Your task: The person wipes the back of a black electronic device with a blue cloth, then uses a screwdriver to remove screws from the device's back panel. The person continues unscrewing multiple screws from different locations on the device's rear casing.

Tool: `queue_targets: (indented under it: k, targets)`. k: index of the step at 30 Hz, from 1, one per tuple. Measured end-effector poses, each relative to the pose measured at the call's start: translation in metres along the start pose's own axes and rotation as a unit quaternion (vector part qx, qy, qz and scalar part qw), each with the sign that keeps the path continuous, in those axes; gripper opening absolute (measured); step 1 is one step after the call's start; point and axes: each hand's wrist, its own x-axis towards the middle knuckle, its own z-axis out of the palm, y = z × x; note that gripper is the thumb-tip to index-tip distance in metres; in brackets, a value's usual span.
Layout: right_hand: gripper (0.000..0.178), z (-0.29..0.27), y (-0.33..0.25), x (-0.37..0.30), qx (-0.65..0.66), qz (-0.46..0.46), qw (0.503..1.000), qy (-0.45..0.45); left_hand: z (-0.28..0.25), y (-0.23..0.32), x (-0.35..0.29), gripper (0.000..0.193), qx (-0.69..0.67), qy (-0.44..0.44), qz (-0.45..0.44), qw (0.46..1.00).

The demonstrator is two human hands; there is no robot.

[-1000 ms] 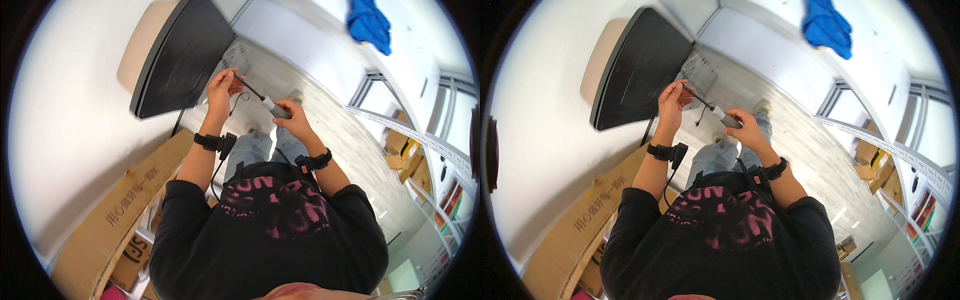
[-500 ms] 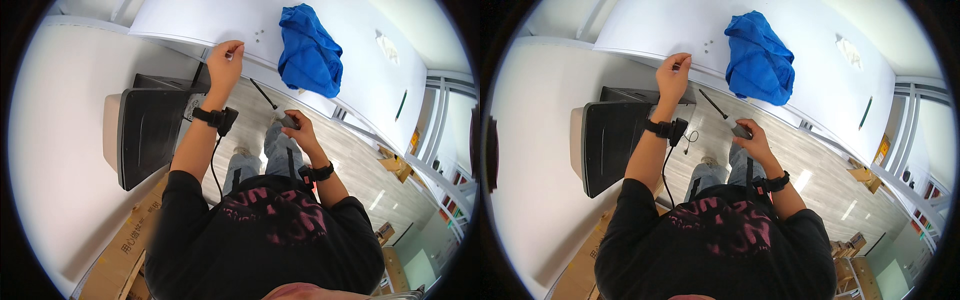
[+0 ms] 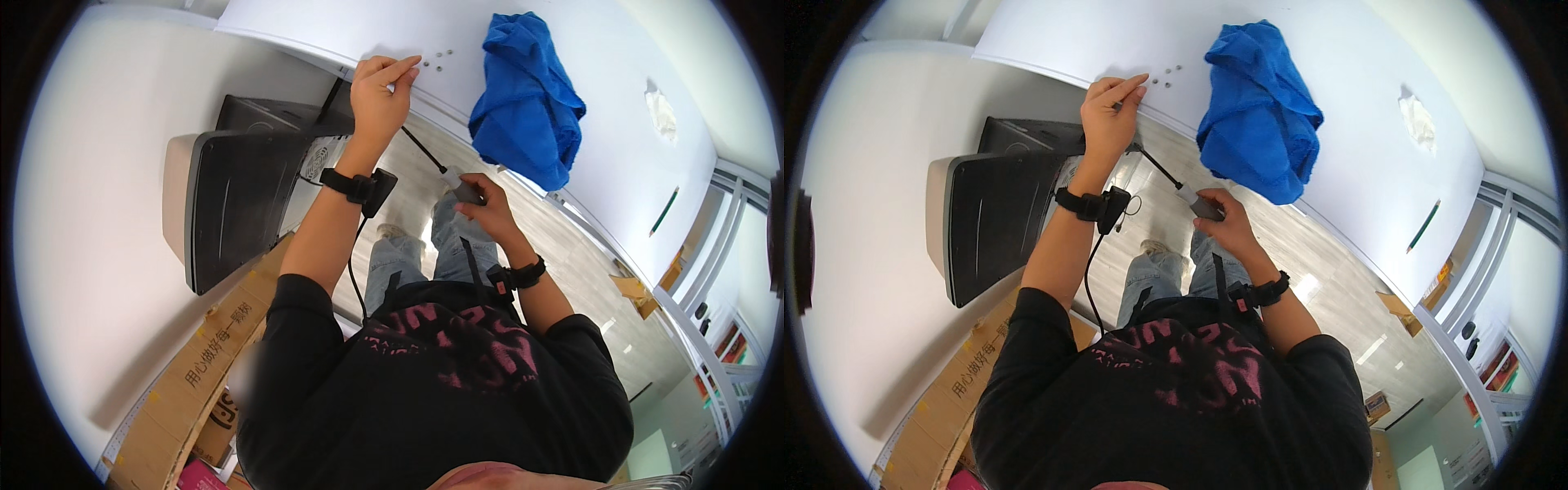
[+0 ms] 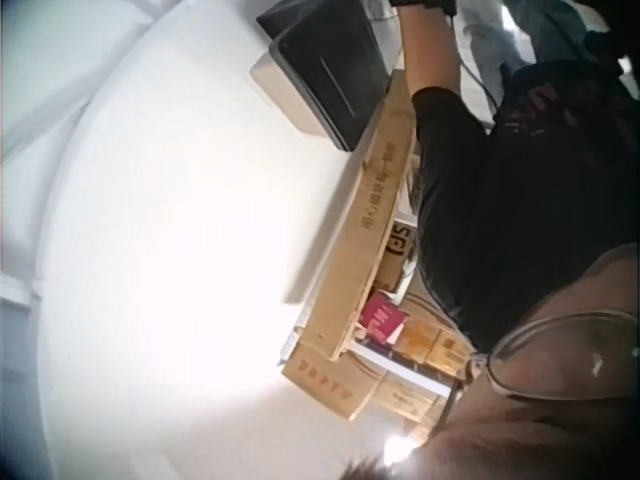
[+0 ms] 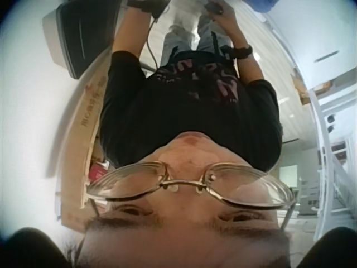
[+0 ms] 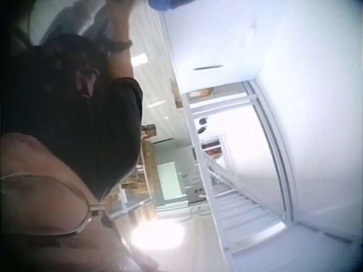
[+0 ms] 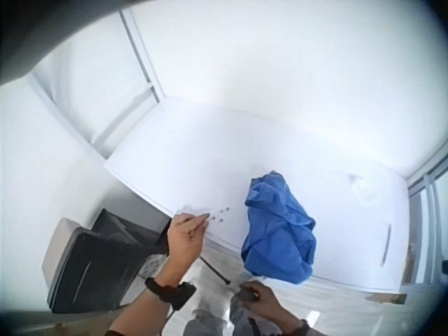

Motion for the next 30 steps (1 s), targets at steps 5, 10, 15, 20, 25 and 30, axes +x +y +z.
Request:
queue_targets:
  k: [5,10,15,20,25,30]
  targets:
    - [0.046,0.023,0.01,0.005,0.03,0.012,0.999,-0.003,-0.037,-0.017,-0.037,0.018,-0.05,0.019,-0.02,0.998]
    - [0.046,0.076,0.026,0.006,0.047,0.049,0.997,-0.027,-0.09,-0.053,-0.126,0.015,-0.099,0.037,-0.201,0.974]
    - [0.046,0.145,0.049,-0.004,0.063,0.044,0.996,-0.046,-0.133,-0.091,-0.208,0.027,-0.354,0.042,-0.48,0.802]
    - [0.033,0.197,0.086,0.001,0.08,0.053,0.991,-0.09,-0.163,-0.117,-0.236,0.028,-0.373,0.05,-0.493,0.784]
    - [0.032,0.224,0.082,0.007,0.238,0.059,0.969,-0.038,-0.171,-0.136,-0.209,0.026,-0.412,0.061,-0.465,0.781]
    - [0.039,0.225,0.062,0.032,0.244,-0.056,0.968,-0.015,-0.16,-0.136,-0.159,0.028,-0.55,0.092,-0.421,0.716]
